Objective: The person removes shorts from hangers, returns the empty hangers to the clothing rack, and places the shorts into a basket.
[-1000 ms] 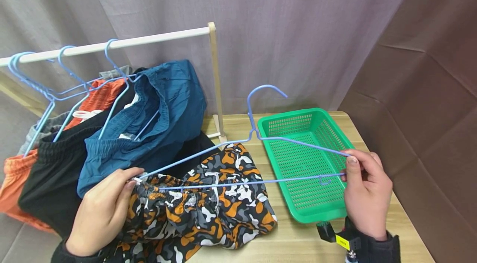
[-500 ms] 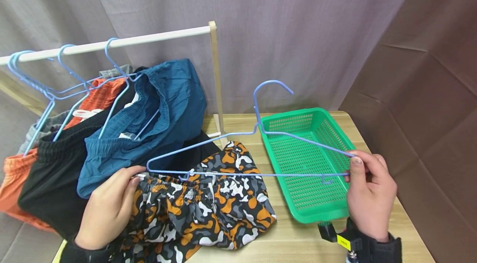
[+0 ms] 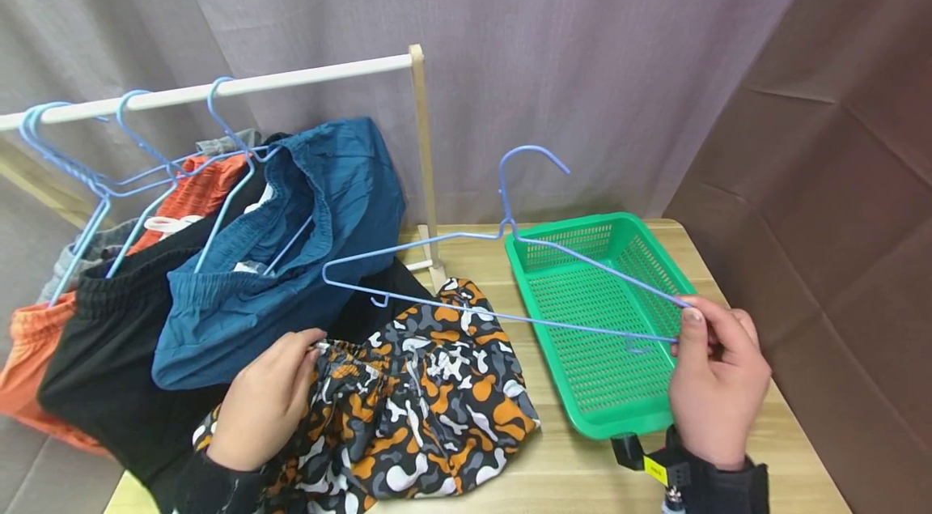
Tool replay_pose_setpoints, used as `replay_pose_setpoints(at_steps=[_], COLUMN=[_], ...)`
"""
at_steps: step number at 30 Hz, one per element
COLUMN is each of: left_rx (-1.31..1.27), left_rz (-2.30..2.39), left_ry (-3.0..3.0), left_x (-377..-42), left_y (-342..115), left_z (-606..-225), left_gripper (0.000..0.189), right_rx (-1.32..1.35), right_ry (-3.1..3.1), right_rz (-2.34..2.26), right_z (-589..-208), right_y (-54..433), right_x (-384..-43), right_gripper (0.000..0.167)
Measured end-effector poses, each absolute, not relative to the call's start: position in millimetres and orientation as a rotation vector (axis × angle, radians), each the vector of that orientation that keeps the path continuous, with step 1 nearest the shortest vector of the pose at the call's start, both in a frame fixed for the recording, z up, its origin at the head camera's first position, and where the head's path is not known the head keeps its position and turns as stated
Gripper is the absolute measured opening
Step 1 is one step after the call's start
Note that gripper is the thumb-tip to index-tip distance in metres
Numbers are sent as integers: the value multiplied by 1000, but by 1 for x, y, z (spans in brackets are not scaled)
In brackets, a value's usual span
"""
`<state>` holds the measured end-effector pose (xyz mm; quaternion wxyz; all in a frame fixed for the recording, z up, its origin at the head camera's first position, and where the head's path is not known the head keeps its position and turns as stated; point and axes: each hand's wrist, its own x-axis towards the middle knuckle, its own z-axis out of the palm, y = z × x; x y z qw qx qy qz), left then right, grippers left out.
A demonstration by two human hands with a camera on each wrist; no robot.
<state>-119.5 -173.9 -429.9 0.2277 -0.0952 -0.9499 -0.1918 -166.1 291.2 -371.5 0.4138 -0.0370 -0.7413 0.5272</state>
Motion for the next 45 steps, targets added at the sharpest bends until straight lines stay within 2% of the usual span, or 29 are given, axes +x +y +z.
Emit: replay_pose_setpoints(at_steps=[7, 13, 21, 35, 40, 45], left_rx=[-233, -227, -212, -226, -223, -176], left_rz=[-516, -501, -537, -569, -566, -573], left_ry=[-2677, -2747, -2838, -2902, -2918, -2872], left_x=[-125, -129, -135, -141, -139, -127], left_y=[-165, -154, -142, -138, -139, -146], left_z=[-450, -469, -493, -520, -521, -500], left_gripper=[21, 30, 36, 32, 30, 35], right_rx=[-57, 23, 118, 233, 253, 294], right_ry=[-1892, -1740, -1685, -1669, -1699, -1716], right_rz=[1176, 1181, 1179, 1245, 1231, 1176], right_z=[-372, -370, -362, -362, -358, -348], right_y=[283, 270, 255, 239, 233, 228], right_x=[-166, -163, -157, -153, -152, -151], right_gripper=[15, 11, 15, 10, 9, 9])
